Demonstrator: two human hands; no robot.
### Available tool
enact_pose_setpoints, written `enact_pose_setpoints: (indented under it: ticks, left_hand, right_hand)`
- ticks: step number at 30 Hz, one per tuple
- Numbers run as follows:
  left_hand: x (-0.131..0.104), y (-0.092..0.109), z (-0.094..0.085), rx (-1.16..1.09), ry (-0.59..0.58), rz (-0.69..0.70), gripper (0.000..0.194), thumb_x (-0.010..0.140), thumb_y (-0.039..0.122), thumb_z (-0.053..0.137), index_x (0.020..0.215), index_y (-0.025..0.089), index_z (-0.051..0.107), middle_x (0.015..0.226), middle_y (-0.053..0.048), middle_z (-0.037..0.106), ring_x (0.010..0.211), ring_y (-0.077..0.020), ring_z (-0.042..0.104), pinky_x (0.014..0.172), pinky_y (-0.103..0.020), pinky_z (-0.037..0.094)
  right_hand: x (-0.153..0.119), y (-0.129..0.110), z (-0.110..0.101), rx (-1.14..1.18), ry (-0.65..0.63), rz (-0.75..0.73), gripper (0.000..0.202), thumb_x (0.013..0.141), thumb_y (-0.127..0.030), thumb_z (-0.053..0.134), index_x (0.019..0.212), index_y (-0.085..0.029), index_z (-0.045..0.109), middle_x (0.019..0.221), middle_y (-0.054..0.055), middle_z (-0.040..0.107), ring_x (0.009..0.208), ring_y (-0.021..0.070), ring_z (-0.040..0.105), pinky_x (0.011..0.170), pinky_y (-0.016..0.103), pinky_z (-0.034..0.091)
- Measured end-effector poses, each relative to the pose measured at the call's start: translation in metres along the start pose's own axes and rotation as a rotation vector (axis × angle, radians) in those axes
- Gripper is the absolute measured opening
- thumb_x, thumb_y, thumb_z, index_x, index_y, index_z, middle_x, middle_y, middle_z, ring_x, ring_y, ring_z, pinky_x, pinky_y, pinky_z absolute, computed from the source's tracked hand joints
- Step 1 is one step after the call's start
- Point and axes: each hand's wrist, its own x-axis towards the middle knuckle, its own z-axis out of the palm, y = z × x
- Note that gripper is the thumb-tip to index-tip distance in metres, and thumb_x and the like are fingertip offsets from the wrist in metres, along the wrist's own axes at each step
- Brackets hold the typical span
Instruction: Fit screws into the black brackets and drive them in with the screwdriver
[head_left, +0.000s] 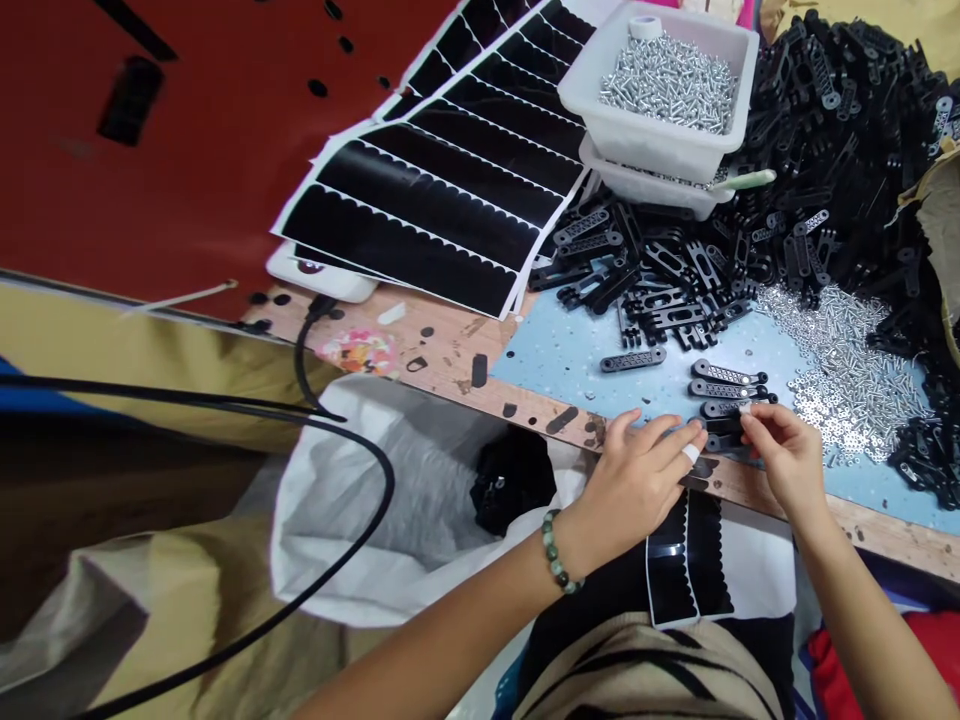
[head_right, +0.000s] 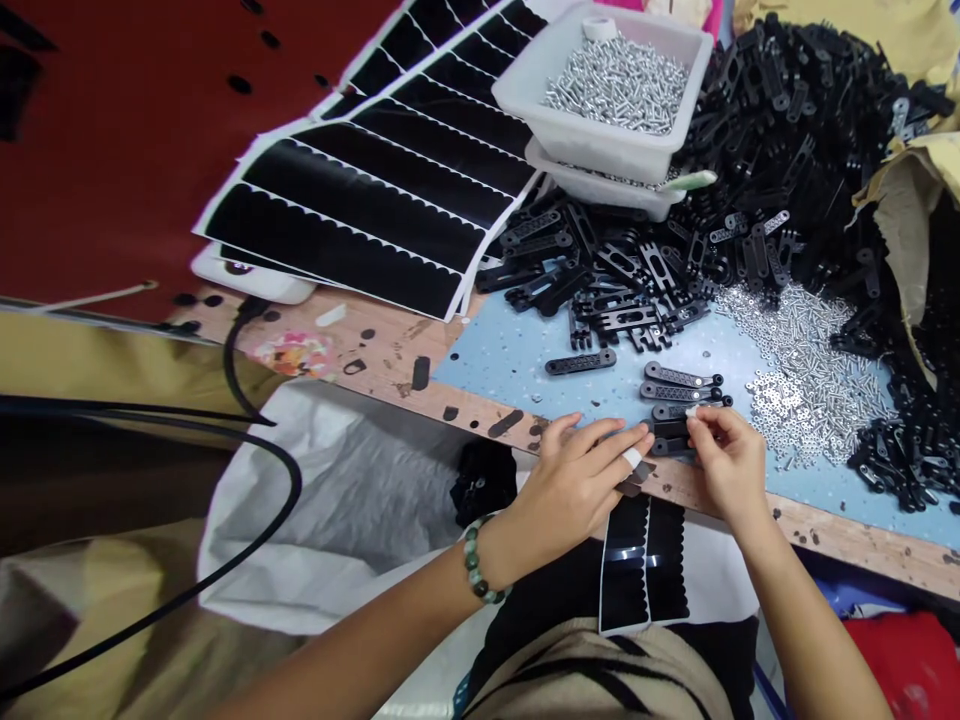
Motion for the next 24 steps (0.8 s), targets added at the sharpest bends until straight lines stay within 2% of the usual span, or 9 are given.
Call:
enact_pose_setpoints:
  ticks: [7,11,14,15,17,19,20,22,24]
  left_hand:
    - [0.006,0.003,0.002,-0.012,0.003,-0.030,0.037,0.088,0.014,0.051,0.124,0.018,0.056,0.120,-0.005,0.066,0.106,-0.0228,0.054,0.100,-0.048,0.026]
    - [0.012,0.002,-0.002,-0.053,-0.022,-0.040,0.035,0.087,0.013,0.049,0.121,0.018,0.058,0.114,-0.006,0.068,0.104,-0.0238,0.053,0.101,-0.051,0.025]
    - [0.018,0.000,-0.007,-0.115,-0.029,-0.068,0.032,0.088,0.014,0.048,0.116,0.019,0.061,0.113,-0.007,0.067,0.105,-0.0254,0.052,0.100,-0.052,0.026]
    - [0.020,0.000,-0.008,-0.136,-0.031,-0.077,0.030,0.088,0.015,0.047,0.114,0.019,0.062,0.115,-0.007,0.066,0.107,-0.0261,0.051,0.100,-0.053,0.026]
    - [0.024,-0.001,-0.012,-0.178,-0.038,-0.074,0.029,0.089,0.017,0.045,0.111,0.019,0.064,0.120,-0.008,0.063,0.110,-0.0272,0.050,0.100,-0.053,0.026]
    - [0.027,-0.001,-0.014,-0.227,-0.048,-0.058,0.029,0.089,0.017,0.043,0.107,0.018,0.065,0.125,-0.008,0.060,0.113,-0.0271,0.048,0.102,-0.052,0.026]
    - [0.028,-0.001,-0.015,-0.256,-0.044,-0.058,0.029,0.089,0.016,0.041,0.106,0.018,0.066,0.127,-0.008,0.059,0.115,-0.0265,0.048,0.102,-0.051,0.027]
    - [0.028,-0.002,-0.017,-0.302,0.000,-0.102,0.033,0.091,0.016,0.038,0.111,0.019,0.064,0.130,-0.007,0.057,0.117,-0.0246,0.047,0.101,-0.047,0.031]
    - [0.027,-0.004,-0.017,-0.300,0.058,-0.152,0.036,0.092,0.016,0.036,0.119,0.019,0.060,0.131,-0.007,0.057,0.119,-0.0237,0.047,0.100,-0.045,0.032]
  right_hand:
    - [0.001,0.003,0.000,-0.187,-0.009,-0.119,0.021,0.082,-0.039,0.060,0.081,-0.020,0.067,0.076,0.003,0.066,0.064,0.0158,0.058,0.062,0.031,0.048]
    - [0.006,-0.002,-0.006,-0.530,-0.024,-0.247,0.020,0.084,-0.040,0.058,0.085,-0.020,0.061,0.076,0.003,0.063,0.063,0.0167,0.056,0.062,0.032,0.046]
    - [0.006,-0.012,-0.012,-0.674,-0.003,-0.341,0.028,0.083,-0.043,0.061,0.097,-0.019,0.057,0.089,0.008,0.061,0.074,0.0206,0.058,0.063,0.033,0.046]
    - [0.005,-0.016,-0.013,-0.645,-0.030,-0.394,0.030,0.083,-0.042,0.061,0.102,-0.019,0.056,0.095,0.009,0.061,0.080,0.0215,0.058,0.066,0.034,0.048]
    - [0.001,-0.024,-0.013,-0.511,-0.192,-0.500,0.029,0.085,-0.036,0.059,0.109,-0.021,0.054,0.100,0.009,0.061,0.085,0.0204,0.059,0.071,0.034,0.050]
    - [-0.002,-0.031,-0.012,-0.379,-0.392,-0.542,0.019,0.089,-0.030,0.054,0.107,-0.023,0.057,0.095,0.006,0.063,0.084,0.0177,0.060,0.073,0.033,0.051]
    - [-0.003,-0.033,-0.011,-0.333,-0.445,-0.528,0.015,0.090,-0.028,0.052,0.102,-0.024,0.060,0.091,0.004,0.064,0.082,0.0168,0.061,0.073,0.032,0.051]
    - [-0.002,-0.033,-0.011,-0.240,-0.391,-0.437,0.012,0.089,-0.029,0.053,0.093,-0.024,0.063,0.086,0.003,0.065,0.077,0.0163,0.062,0.070,0.032,0.051]
    - [0.003,-0.028,-0.013,-0.120,-0.220,-0.290,0.012,0.086,-0.032,0.058,0.090,-0.023,0.064,0.078,0.002,0.065,0.069,0.0154,0.061,0.063,0.030,0.051]
